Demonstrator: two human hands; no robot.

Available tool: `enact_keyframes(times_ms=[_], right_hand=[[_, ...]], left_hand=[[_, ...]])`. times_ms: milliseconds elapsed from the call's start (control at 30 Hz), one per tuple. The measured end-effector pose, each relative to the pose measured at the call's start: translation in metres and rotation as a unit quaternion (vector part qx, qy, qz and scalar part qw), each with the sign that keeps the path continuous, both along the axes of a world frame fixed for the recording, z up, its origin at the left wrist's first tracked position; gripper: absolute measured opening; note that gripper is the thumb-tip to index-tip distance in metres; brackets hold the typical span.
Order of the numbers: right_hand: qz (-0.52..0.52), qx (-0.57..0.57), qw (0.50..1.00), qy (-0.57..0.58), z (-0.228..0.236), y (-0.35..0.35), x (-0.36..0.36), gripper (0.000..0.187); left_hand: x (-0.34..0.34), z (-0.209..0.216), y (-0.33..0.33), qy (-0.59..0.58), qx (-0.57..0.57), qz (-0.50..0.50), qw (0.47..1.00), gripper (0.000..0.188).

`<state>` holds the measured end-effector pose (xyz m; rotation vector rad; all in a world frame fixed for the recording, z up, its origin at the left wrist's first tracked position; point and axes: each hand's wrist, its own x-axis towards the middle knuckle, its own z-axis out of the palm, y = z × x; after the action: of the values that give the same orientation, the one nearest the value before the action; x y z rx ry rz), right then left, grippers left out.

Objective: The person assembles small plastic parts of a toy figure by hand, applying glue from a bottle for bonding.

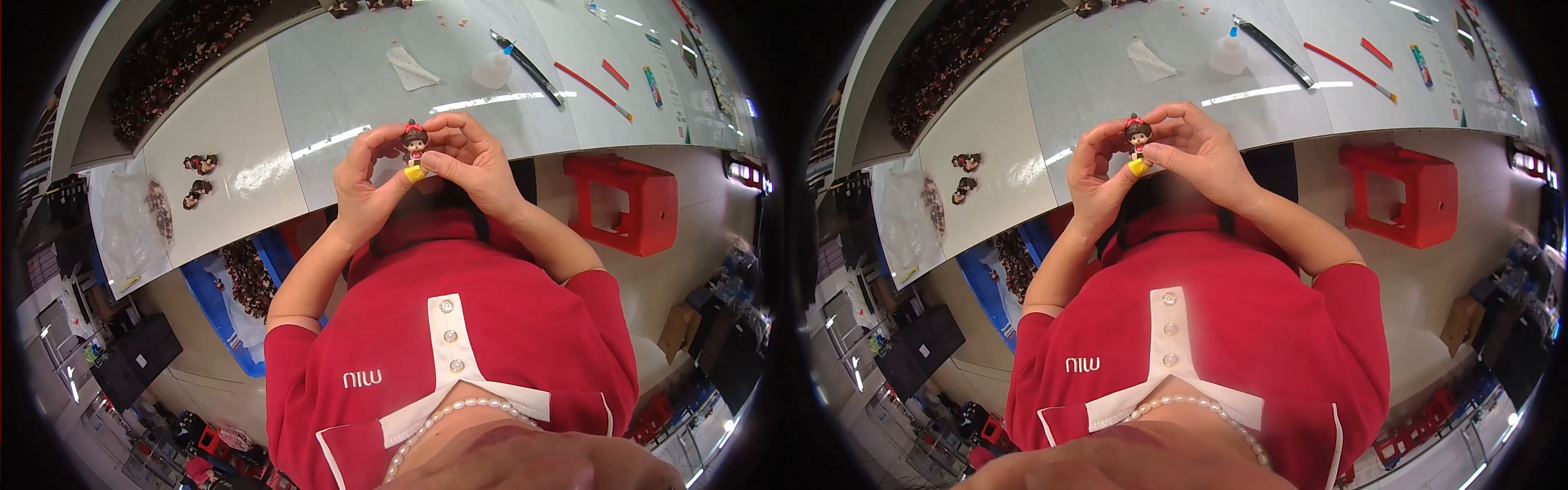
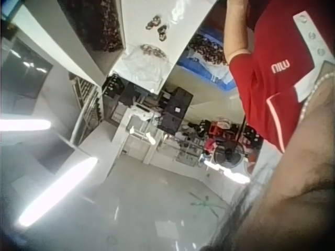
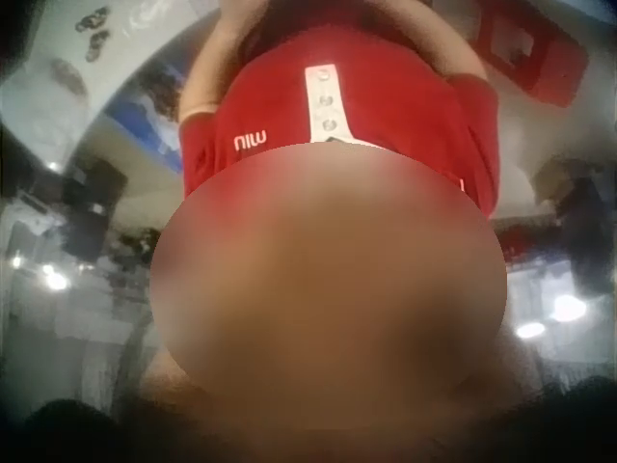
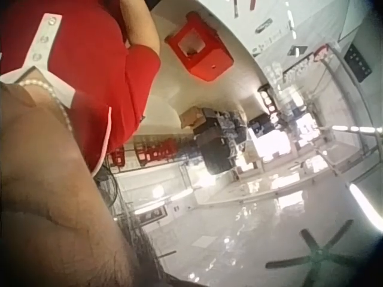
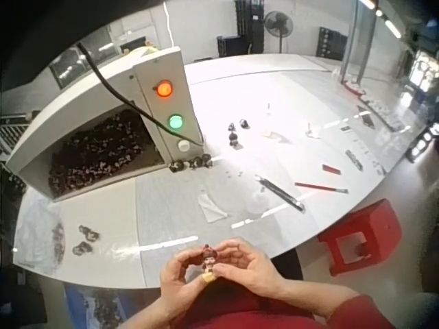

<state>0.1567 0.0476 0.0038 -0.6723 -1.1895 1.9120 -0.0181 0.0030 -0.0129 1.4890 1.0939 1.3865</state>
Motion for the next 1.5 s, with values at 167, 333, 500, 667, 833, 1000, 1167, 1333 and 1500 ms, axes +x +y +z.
enact_keyframes(times_ms=[167, 333, 500, 667, 833, 1000, 1167, 1333, 1500], right_hand=[[0.001, -0.054, 0.999, 0.000, -0.004, 0.005, -0.001, 0.029], [0.003, -0.088, 0.996, -0.010, -0.007, 0.010, -0.003, 0.024], [-0.004, -0.077, 0.994, -0.076, -0.005, 0.014, -0.004, 0.020], [0.004, -0.080, 0.993, -0.086, -0.009, 0.018, -0.006, 0.020], [0.007, -0.079, 0.994, -0.078, -0.011, 0.021, -0.006, 0.020], [0.024, -0.094, 0.993, -0.062, -0.010, 0.026, -0.006, 0.021], [0.019, -0.063, 0.993, -0.099, -0.013, 0.030, -0.004, 0.020], [0.029, -0.044, 0.989, -0.138, -0.012, 0.034, 0.000, 0.017], [0.025, -0.047, 0.988, -0.145, -0.005, 0.034, 0.000, 0.016]], left_hand=[[0.001, -0.002, 0.002, -0.046, -0.045, 0.014, 0.998, 0.045], [0.005, -0.005, 0.003, -0.078, -0.061, 0.036, 0.994, 0.040], [0.005, -0.005, 0.006, -0.091, -0.087, 0.029, 0.992, 0.038], [0.005, -0.012, 0.007, -0.112, -0.102, 0.026, 0.988, 0.039], [0.006, -0.009, 0.008, -0.105, -0.110, 0.025, 0.988, 0.042], [0.006, -0.008, 0.010, -0.096, -0.103, 0.025, 0.990, 0.043], [0.003, -0.007, 0.012, -0.014, -0.079, 0.026, 0.996, 0.044], [0.004, -0.006, 0.011, -0.023, -0.080, 0.007, 0.997, 0.045], [0.004, -0.007, 0.010, -0.039, -0.086, -0.008, 0.996, 0.045]])
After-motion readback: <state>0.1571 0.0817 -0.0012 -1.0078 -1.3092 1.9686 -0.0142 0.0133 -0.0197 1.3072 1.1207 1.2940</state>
